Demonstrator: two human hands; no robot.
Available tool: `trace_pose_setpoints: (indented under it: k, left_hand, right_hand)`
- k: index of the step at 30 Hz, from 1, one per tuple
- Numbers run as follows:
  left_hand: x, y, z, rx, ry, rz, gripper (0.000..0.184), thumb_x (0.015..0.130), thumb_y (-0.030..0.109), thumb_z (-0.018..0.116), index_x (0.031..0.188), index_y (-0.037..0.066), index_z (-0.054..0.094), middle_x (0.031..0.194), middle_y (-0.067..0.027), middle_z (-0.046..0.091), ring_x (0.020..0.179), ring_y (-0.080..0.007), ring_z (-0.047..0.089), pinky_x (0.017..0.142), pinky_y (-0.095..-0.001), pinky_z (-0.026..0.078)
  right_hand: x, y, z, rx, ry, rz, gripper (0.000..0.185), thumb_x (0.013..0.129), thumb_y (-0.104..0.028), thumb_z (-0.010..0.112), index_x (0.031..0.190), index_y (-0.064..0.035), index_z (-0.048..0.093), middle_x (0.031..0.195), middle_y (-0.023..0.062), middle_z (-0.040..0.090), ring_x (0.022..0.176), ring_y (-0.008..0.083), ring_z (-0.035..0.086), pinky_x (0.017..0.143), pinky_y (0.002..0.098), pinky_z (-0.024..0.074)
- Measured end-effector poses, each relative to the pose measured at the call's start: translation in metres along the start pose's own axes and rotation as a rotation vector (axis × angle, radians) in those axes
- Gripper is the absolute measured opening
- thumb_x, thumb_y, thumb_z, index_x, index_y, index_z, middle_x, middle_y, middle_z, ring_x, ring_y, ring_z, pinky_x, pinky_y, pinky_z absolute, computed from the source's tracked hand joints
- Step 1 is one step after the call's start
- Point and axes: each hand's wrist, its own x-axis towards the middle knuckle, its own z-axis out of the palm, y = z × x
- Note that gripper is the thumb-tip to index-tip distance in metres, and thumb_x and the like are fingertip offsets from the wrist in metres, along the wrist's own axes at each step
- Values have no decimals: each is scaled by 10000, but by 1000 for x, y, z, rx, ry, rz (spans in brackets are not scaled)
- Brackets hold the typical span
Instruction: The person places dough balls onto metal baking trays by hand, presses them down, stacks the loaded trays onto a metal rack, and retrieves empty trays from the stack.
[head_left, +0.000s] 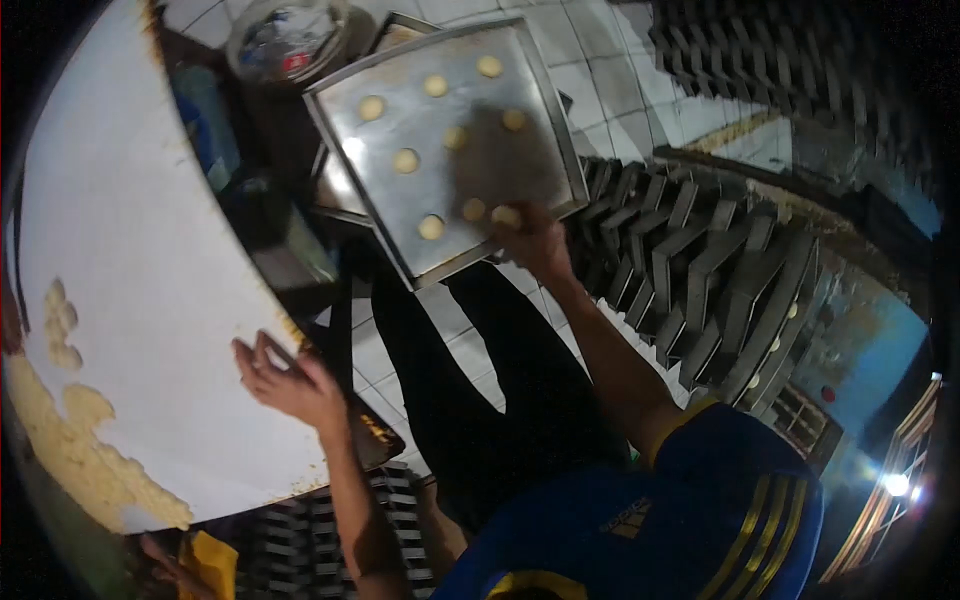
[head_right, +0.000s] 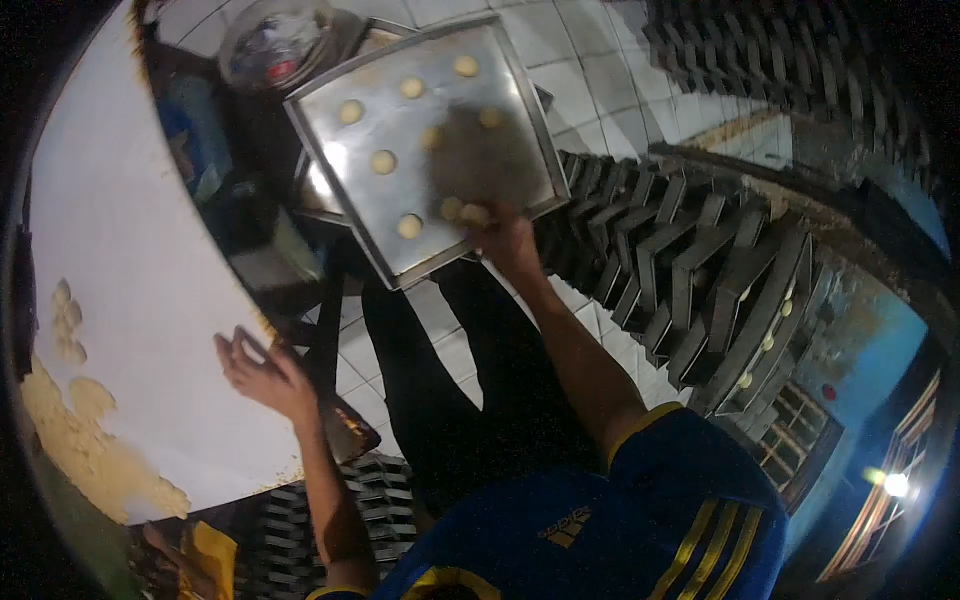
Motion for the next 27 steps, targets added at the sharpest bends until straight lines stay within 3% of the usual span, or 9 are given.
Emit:
trace_pose_setpoints:
  k: [6, 11, 14, 15, 16, 18, 19, 26, 27]
  left_hand:
    - [-6, -14, 9, 100, -11, 92, 624, 1149, 466, 494, 1566, 5, 540, 1728, -272, 396, 1581, -420, 382, 1266, -571, 260]
    - [-9, -14, 13, 79, -10, 98, 617, 1150, 448, 465, 1580, 10, 526, 1708, -256, 402, 1535, -434, 405, 1239, -565, 315]
    - [-8, -13, 11, 102, -29, 114, 627, 1145, 453, 467, 1587, 11, 509, 1705, -263, 395, 1524, -437, 411, 1238, -565, 325]
    - [-7, -13, 11, 83, -31, 103, 632, 1142, 454, 469, 1592, 11, 498, 1702, -270, 392, 1524, -440, 409, 1241, -569, 326]
    - [-7, -13, 11, 84, -37, 112, 632, 1142, 454, 469, 1592, 11, 498, 1702, -270, 392, 1524, -440, 409, 1241, -569, 326]
    - [-8, -14, 14, 37, -23, 116, 637, 1142, 453, 475, 1596, 6, 483, 1703, -284, 373, 1532, -449, 404, 1239, -569, 353]
    - [-8, -15, 14, 38, -24, 119, 637, 1142, 453, 475, 1596, 6, 483, 1703, -284, 373, 1532, -449, 404, 1239, -569, 353]
    - [-9, -22, 11, -10, -34, 129, 627, 1151, 436, 487, 1592, -10, 479, 1705, -301, 356, 1554, -458, 387, 1255, -579, 348]
    - [-9, -21, 14, -30, -25, 115, 624, 1153, 432, 491, 1596, -8, 477, 1702, -305, 361, 1554, -460, 387, 1264, -589, 328]
  right_hand:
    - [70, 145, -34, -373, 296, -237, 458, 906, -228, 891, 1285, -53, 702, 1139, 214, 700, 1087, 452, 671, 1013, 561, 552]
    - [110, 175, -14, -367, 156, -104, 652, 877, -237, 909, 1446, -95, 623, 1462, 222, 571, 1380, 447, 538, 1133, 547, 498]
    - [102, 149, -17, -500, 297, -176, 804, 816, -188, 938, 1521, -72, 569, 1527, 215, 523, 1379, 439, 512, 1175, 525, 461]
    - [100, 140, -21, -481, 210, -112, 942, 888, -305, 894, 1646, -13, 416, 1681, 247, 389, 1532, 457, 392, 1278, 557, 363]
    - [100, 142, -16, -477, 214, -102, 942, 888, -305, 894, 1646, -13, 416, 1681, 247, 389, 1532, 457, 392, 1278, 557, 363]
    - [109, 143, -2, -628, 294, -210, 998, 1001, -486, 753, 1689, 78, 301, 1785, 296, 221, 1657, 453, 223, 1360, 554, 212]
    - [115, 149, 6, -680, 241, -128, 1024, 1085, -588, 568, 1708, 129, 184, 1817, 315, 112, 1704, 433, 97, 1390, 540, 86]
    - [125, 167, 29, -577, 335, -106, 950, 1121, -542, 525, 1721, 105, 175, 1823, 298, 133, 1703, 430, 120, 1389, 549, 86]
    - [127, 154, 17, -311, 299, -46, 938, 1127, -542, 511, 1725, 97, 174, 1827, 286, 135, 1705, 424, 119, 1387, 544, 94]
